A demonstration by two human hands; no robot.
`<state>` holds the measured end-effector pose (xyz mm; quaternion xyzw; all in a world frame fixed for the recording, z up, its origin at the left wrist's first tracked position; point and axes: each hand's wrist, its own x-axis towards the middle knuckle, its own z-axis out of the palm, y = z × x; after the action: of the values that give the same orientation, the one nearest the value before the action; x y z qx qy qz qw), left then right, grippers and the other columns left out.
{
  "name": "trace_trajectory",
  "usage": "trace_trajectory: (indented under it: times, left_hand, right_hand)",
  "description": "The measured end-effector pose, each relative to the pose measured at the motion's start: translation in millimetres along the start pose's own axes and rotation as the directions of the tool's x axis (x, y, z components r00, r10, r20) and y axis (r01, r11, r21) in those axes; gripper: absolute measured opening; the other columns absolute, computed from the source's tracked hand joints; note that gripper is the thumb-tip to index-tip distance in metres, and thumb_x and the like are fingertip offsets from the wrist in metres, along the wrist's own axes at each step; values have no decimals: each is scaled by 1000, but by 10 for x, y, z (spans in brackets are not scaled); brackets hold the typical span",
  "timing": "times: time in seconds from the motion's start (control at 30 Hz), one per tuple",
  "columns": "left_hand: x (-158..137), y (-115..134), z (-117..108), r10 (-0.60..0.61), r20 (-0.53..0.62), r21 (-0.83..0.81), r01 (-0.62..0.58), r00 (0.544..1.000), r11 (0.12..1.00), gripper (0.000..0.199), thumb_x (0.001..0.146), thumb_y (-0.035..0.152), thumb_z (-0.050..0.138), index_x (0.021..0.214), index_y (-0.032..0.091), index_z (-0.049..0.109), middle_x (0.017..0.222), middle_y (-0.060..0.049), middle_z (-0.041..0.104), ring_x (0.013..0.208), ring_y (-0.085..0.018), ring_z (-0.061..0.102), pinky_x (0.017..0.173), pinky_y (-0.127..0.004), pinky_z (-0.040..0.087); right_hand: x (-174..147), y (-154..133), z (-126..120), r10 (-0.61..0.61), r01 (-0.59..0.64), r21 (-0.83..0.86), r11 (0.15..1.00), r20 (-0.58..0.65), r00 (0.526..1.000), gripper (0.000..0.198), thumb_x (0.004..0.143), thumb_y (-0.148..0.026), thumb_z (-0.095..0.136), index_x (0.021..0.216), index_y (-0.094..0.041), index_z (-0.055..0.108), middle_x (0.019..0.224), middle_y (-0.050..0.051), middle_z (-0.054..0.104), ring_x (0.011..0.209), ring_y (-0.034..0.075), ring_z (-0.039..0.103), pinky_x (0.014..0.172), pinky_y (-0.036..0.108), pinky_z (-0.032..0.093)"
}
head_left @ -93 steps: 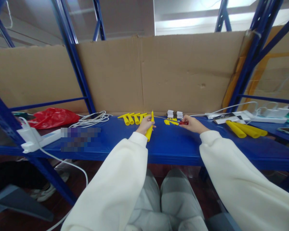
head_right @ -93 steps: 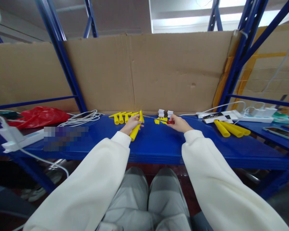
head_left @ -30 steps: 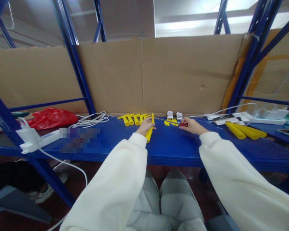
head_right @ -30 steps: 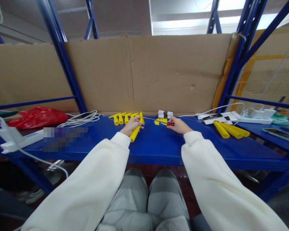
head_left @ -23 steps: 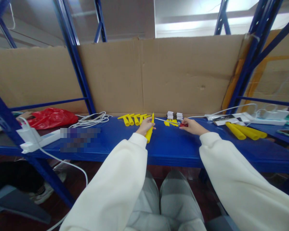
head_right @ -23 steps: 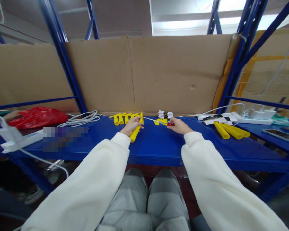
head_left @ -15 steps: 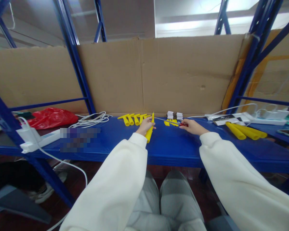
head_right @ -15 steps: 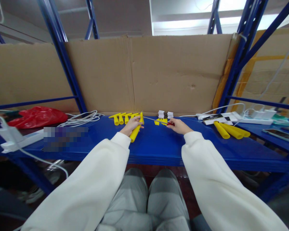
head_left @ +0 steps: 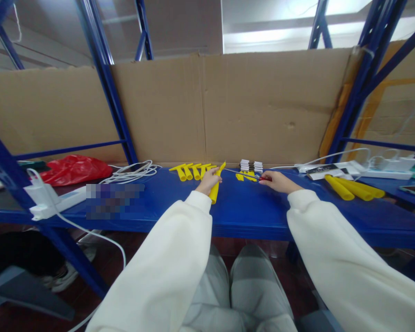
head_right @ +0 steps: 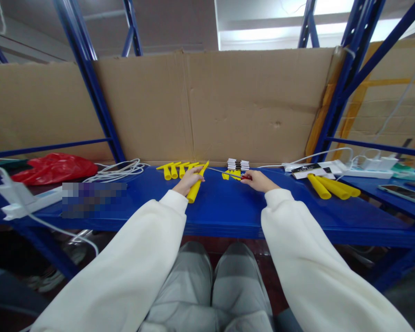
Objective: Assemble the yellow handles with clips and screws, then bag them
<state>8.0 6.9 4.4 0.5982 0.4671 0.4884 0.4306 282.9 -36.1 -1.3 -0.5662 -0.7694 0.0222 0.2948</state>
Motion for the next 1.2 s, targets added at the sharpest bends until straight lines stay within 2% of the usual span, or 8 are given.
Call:
trace_trajectory:
  times: [0.1,0.2,0.3,0.5,0.63,0.73,0.97,1.2]
  left_hand:
    - [19,-20,-3,-12,-12,50,13,1000,999,72,63,-7,60,132,14,63,125,-12,68,107,-25,66,84,-28,55]
    - [14,-31,9,-53,18,85,51,998,995,77,64,-4,61,139,14,58,117,-13,70,102,-28,69,86,-34,55]
    - [-15,-33,26,-32,34,140,27,999,990,81,63,-5,62,142,12,54,124,-16,67,108,-29,67,91,-35,54]
    - [-17,-79,41,74,53,238,-84,996,968,74,61,-9,67,133,7,61,135,-20,61,124,-31,59,105,-35,46]
    - [52,-155,56,136,46,271,-143,990,952,66,60,-8,68,123,10,68,131,-18,64,122,-30,60,106,-36,45]
    - [117,-224,76,121,26,280,-124,992,952,61,62,-6,68,122,9,68,125,-18,66,116,-29,63,103,-36,48]
    - [252,-338,121,138,-38,257,-124,990,958,54,63,1,68,117,10,71,117,-17,69,112,-31,65,101,-38,49]
    - [211,-233,114,130,-146,194,-101,981,976,54,67,-1,57,120,6,67,121,-19,68,114,-30,64,100,-37,49]
  right_hand:
    - [-5,20,-24,11,-11,-22,1000,-2,1000,21,80,-41,61,78,-21,65,74,5,71,67,20,61,67,32,48]
    - [-13,40,-55,27,-27,-56,998,9,1000,20,80,-40,61,78,-20,66,74,4,71,67,20,61,66,30,48]
    - [-27,52,-93,69,-64,-108,992,42,997,16,80,-36,62,77,-20,66,76,4,71,69,20,62,66,29,48]
    - [-47,69,-140,172,-148,-207,967,106,979,9,78,-29,65,77,-21,68,77,5,72,70,19,64,66,28,48]
    - [-44,106,-150,193,-160,-215,964,147,970,10,77,-30,69,77,-21,71,79,5,73,72,20,65,67,29,50]
    - [-47,169,-168,206,-168,-220,961,161,965,11,76,-33,71,76,-22,73,80,4,74,75,21,66,68,29,51]
    - [-54,363,-200,343,-283,-317,905,149,928,14,71,-35,77,77,-22,75,81,5,73,78,22,68,71,31,51]
    - [-42,359,-191,304,-258,-338,905,89,949,15,77,-33,71,86,-23,76,84,5,75,80,20,69,71,27,51]
